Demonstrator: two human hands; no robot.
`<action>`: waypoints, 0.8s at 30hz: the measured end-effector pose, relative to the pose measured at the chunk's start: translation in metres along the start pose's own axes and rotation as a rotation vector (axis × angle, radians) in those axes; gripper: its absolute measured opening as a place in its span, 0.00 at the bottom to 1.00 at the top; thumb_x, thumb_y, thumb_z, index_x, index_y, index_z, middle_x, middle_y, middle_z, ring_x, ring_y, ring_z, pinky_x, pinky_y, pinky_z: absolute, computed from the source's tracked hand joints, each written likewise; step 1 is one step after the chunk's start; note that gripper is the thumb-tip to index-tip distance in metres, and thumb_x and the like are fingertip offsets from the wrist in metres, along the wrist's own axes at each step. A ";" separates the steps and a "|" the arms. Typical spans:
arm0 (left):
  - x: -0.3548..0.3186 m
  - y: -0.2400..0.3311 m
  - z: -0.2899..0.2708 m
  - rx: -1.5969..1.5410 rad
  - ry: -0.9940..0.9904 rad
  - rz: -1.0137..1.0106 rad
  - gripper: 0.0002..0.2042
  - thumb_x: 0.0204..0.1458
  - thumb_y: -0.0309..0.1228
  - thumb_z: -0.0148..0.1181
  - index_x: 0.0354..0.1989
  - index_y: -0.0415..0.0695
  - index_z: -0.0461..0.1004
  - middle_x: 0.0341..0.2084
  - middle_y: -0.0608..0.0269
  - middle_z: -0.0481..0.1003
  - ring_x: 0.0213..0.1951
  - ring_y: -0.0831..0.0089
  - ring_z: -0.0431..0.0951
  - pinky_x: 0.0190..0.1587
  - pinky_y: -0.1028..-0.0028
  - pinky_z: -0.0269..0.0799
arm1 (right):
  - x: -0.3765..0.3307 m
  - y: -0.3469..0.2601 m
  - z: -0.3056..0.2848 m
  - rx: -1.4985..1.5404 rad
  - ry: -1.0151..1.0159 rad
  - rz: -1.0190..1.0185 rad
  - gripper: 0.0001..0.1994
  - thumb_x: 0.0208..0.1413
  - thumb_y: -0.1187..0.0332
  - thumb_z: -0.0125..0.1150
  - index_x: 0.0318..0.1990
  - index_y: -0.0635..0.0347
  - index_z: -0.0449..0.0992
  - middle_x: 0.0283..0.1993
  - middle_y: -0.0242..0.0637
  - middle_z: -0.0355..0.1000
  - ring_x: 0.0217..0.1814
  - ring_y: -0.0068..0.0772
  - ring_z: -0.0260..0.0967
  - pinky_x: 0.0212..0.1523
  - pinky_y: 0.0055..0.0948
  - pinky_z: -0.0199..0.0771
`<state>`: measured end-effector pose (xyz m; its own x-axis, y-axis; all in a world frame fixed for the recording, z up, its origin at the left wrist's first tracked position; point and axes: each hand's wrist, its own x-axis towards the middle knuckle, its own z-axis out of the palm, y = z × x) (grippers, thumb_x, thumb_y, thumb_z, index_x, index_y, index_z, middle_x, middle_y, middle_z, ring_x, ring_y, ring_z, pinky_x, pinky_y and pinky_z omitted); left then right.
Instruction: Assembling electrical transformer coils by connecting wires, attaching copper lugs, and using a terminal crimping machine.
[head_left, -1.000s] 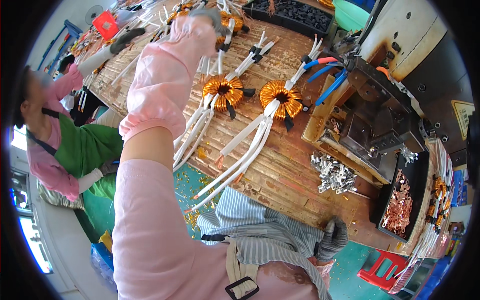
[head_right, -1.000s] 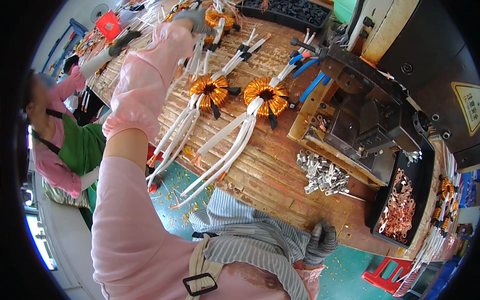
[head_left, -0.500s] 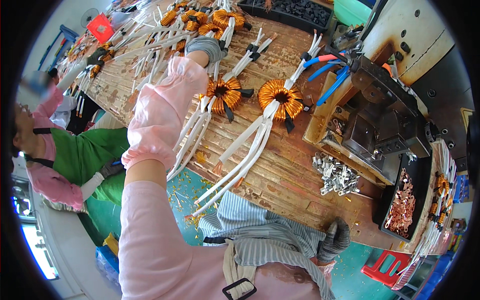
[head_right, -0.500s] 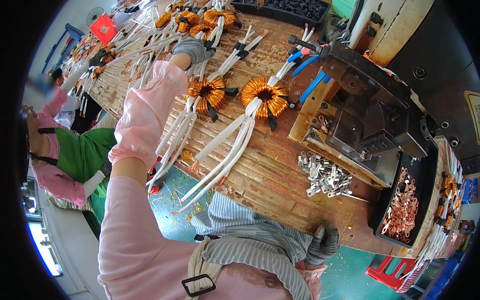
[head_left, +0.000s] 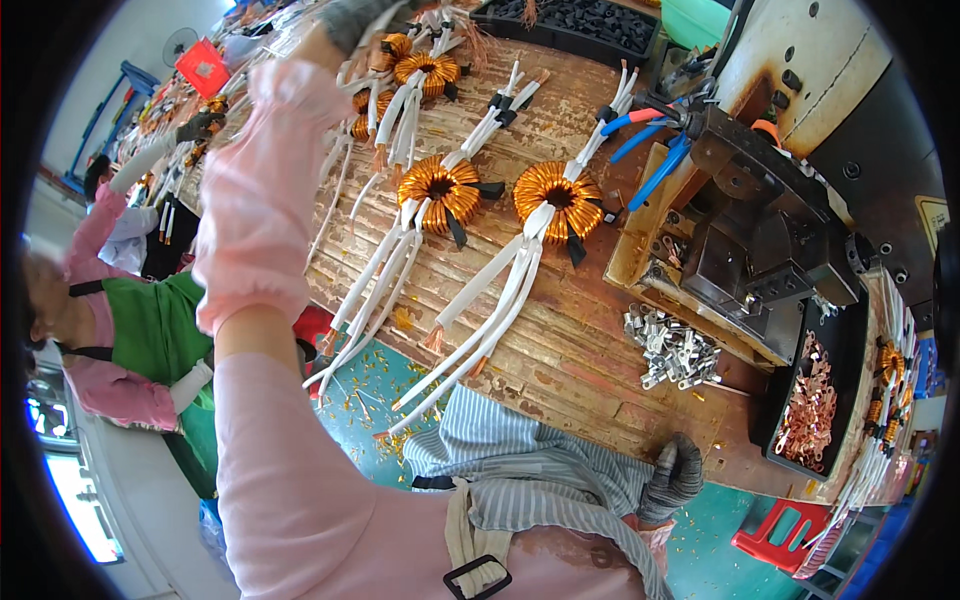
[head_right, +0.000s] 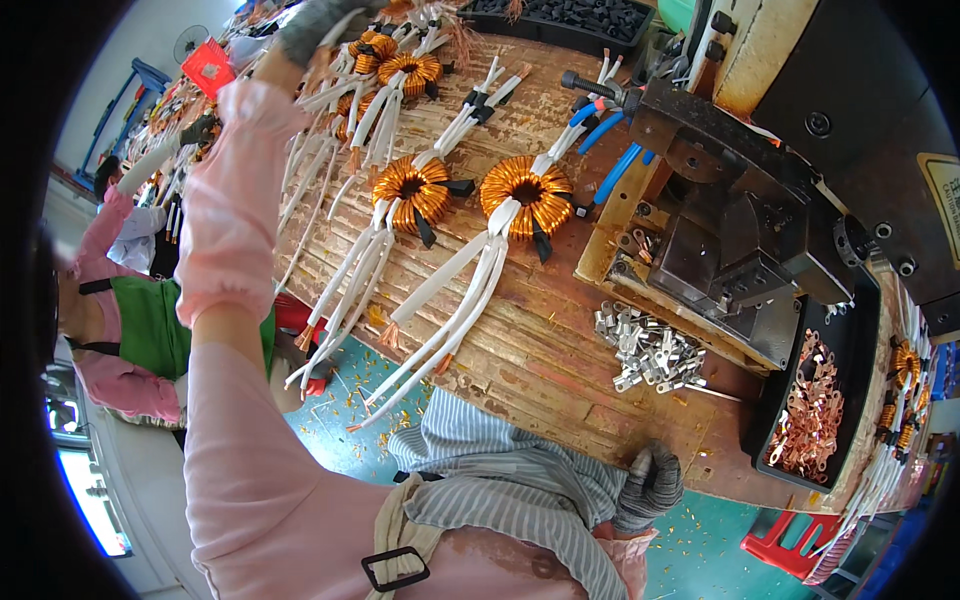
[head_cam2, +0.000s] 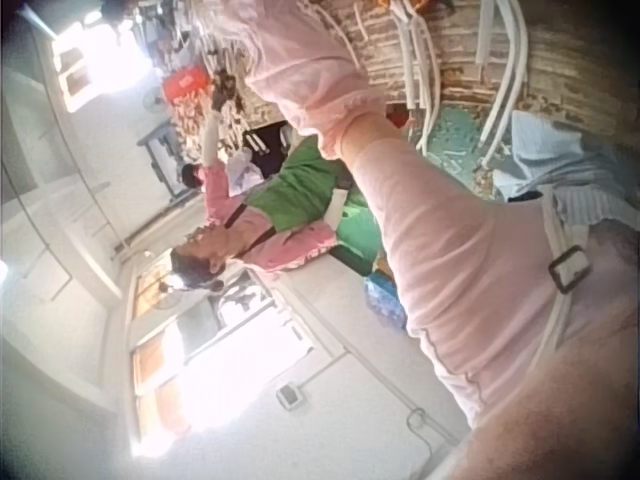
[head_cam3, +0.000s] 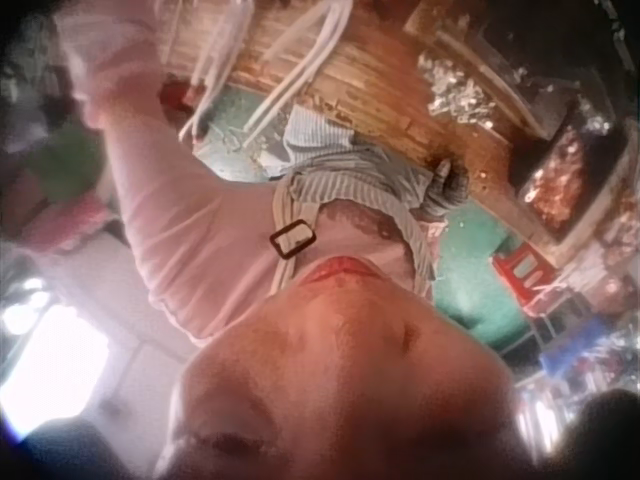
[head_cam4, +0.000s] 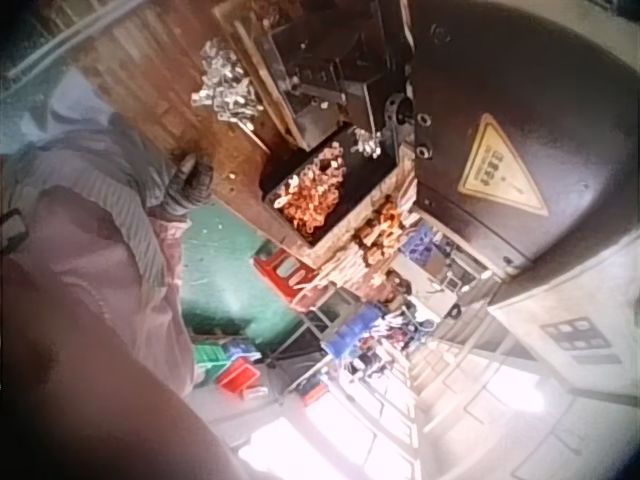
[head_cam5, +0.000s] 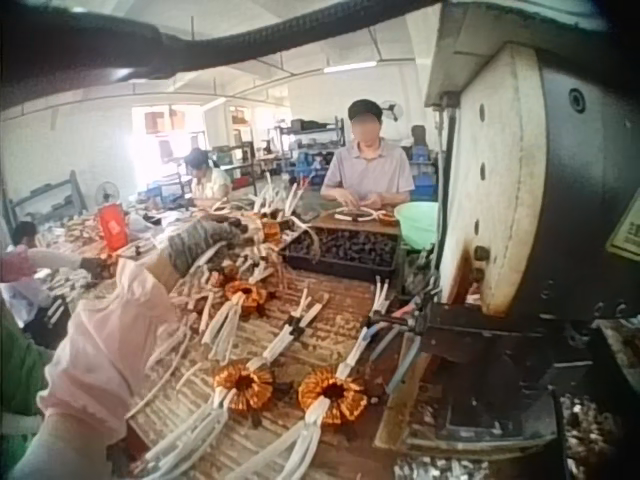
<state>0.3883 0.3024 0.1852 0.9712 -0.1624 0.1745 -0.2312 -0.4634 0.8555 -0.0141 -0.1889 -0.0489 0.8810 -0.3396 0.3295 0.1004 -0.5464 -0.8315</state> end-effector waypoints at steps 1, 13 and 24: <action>-0.009 0.008 0.017 0.071 -0.024 0.083 0.15 0.48 0.36 0.54 0.42 0.41 0.67 0.25 0.63 0.68 0.23 0.79 0.68 0.23 0.79 0.67 | -0.002 -0.002 0.001 -0.031 0.026 -0.002 0.08 0.50 0.77 0.52 0.38 0.66 0.72 0.37 0.38 0.71 0.38 0.26 0.67 0.42 0.25 0.68; -0.199 -0.065 0.136 0.375 -0.152 0.090 0.29 0.46 0.34 0.53 0.59 0.47 0.52 0.37 0.57 0.72 0.39 0.69 0.72 0.41 0.71 0.69 | 0.001 -0.006 0.005 0.011 0.059 -0.047 0.06 0.47 0.77 0.55 0.35 0.65 0.72 0.32 0.41 0.72 0.32 0.29 0.69 0.36 0.25 0.70; -0.057 0.042 0.069 1.182 -0.245 -0.027 0.26 0.47 0.51 0.49 0.48 0.44 0.65 0.35 0.52 0.74 0.38 0.58 0.74 0.43 0.65 0.68 | 0.001 -0.007 0.006 -0.071 0.087 -0.056 0.06 0.48 0.77 0.55 0.35 0.65 0.72 0.31 0.40 0.72 0.32 0.29 0.70 0.36 0.25 0.70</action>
<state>0.3191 0.2321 0.1781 0.9693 -0.2422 -0.0429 -0.2458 -0.9592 -0.1397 -0.0111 -0.1811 -0.0455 0.8313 -0.3704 0.4145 0.1125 -0.6182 -0.7779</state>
